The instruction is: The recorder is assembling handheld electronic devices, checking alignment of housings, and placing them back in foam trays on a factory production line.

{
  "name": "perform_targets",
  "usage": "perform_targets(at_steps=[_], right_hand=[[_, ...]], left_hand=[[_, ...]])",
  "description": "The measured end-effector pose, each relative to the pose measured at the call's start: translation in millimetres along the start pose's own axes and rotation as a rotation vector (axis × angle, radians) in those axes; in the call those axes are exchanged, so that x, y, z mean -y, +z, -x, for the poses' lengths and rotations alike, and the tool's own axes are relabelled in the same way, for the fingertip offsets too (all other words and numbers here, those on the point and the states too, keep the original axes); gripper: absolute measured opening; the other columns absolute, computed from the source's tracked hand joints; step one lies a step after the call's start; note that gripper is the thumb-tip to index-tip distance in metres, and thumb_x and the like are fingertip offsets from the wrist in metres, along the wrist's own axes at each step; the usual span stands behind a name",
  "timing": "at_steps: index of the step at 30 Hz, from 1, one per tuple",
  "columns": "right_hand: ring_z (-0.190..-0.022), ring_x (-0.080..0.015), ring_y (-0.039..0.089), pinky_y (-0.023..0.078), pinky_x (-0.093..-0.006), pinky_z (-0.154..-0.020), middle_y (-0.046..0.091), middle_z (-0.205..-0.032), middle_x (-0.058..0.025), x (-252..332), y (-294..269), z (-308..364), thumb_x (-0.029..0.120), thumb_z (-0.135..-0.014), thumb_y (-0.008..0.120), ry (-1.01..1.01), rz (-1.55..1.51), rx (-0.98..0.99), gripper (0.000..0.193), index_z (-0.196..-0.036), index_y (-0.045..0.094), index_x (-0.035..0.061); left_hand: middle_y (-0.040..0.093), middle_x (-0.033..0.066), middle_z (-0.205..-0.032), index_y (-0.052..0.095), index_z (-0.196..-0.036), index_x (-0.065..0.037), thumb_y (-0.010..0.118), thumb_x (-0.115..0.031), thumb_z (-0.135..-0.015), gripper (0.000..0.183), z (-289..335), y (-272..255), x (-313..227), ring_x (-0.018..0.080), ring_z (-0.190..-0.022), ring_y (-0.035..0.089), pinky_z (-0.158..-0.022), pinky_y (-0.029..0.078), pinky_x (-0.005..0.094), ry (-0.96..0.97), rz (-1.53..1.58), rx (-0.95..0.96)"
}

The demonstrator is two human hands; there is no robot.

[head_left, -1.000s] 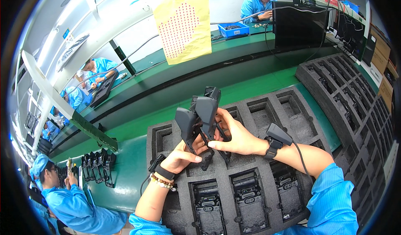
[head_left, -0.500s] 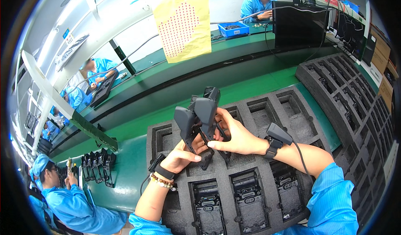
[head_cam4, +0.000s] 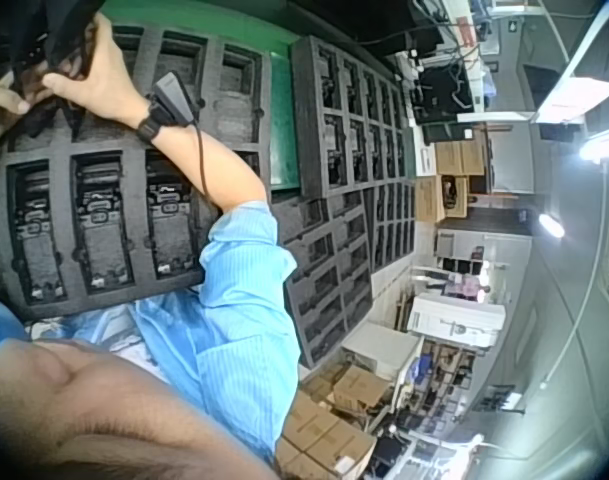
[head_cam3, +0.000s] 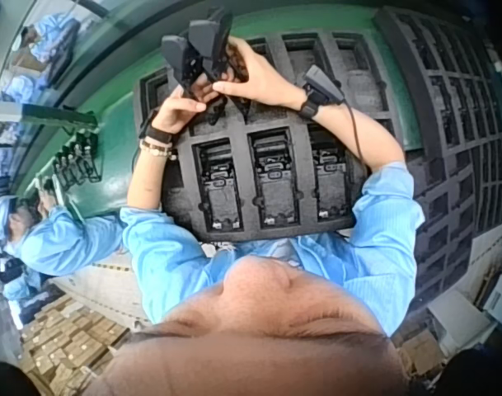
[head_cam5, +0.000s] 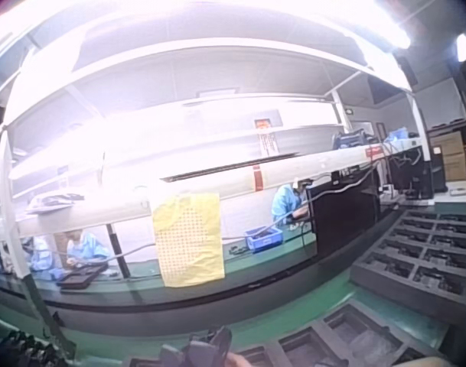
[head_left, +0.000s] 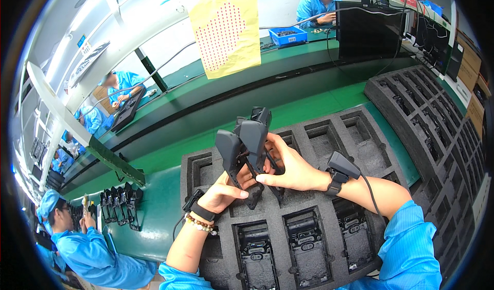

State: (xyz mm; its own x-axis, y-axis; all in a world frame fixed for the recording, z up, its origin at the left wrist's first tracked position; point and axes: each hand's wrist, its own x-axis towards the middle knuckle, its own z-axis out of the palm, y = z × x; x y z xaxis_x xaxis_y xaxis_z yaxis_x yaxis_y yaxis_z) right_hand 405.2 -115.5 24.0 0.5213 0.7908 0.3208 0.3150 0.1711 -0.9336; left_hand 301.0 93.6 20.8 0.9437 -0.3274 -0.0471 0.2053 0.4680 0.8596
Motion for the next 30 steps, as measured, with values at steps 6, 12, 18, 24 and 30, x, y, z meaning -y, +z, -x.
perform_targets(at_steps=[6,12,18,24,30], right_hand=[[-0.098,-0.0173,0.057,0.051,-0.0294,-0.081,0.052,-0.126,-0.0154,1.8,0.0,0.7,0.033,-0.078,0.081,-0.039,0.057,-0.006,0.099,-0.148,0.018,0.0019],[-0.099,-0.0179,0.058,0.051,-0.0301,-0.082,0.052,-0.124,-0.0151,2.3,-0.2,0.8,0.033,-0.078,0.08,-0.036,0.064,-0.005,0.098,-0.148,0.019,0.0018],[-0.101,-0.0182,0.058,0.051,-0.0308,-0.084,0.054,-0.121,-0.0145,3.4,-0.1,0.9,0.032,-0.078,0.08,-0.03,0.075,-0.009,0.097,-0.148,0.019,0.0011],[-0.101,-0.018,0.058,0.05,-0.0315,-0.086,0.055,-0.12,-0.0144,2.5,0.1,0.7,0.032,-0.079,0.079,-0.049,0.076,-0.011,0.096,-0.147,0.02,0.0009],[-0.093,-0.0162,0.058,0.051,-0.0307,-0.08,0.055,-0.116,-0.0129,0.8,0.2,0.1,0.033,-0.079,0.08,-0.039,0.039,-0.029,0.096,-0.147,0.02,0.0012]], left_hand=[[0.04,0.0134,-0.149,0.035,-0.146,-0.005,0.063,0.011,-0.06,0.092,1.1,3.8,-1.4,0.026,-0.14,0.036,-0.119,0.022,0.0385,-0.012,-0.024,-0.022],[0.043,0.0131,-0.146,0.038,-0.144,-0.005,0.064,0.01,-0.06,0.089,1.3,5.6,-3.2,0.0257,-0.138,0.038,-0.118,0.022,0.0385,-0.017,-0.037,-0.025],[0.043,0.0133,-0.146,0.037,-0.144,-0.005,0.064,0.01,-0.06,0.089,0.7,4.3,-2.7,0.0258,-0.138,0.038,-0.118,0.023,0.0387,-0.017,-0.038,-0.025],[0.042,0.0138,-0.147,0.035,-0.146,-0.005,0.063,0.011,-0.06,0.091,1.1,4.9,-2.5,0.0265,-0.138,0.038,-0.118,0.022,0.0389,-0.009,-0.031,-0.023],[0.042,0.0138,-0.147,0.034,-0.146,-0.006,0.063,0.011,-0.06,0.093,1.0,6.1,-2.5,0.0268,-0.139,0.037,-0.118,0.022,0.0392,-0.007,-0.013,-0.028]])
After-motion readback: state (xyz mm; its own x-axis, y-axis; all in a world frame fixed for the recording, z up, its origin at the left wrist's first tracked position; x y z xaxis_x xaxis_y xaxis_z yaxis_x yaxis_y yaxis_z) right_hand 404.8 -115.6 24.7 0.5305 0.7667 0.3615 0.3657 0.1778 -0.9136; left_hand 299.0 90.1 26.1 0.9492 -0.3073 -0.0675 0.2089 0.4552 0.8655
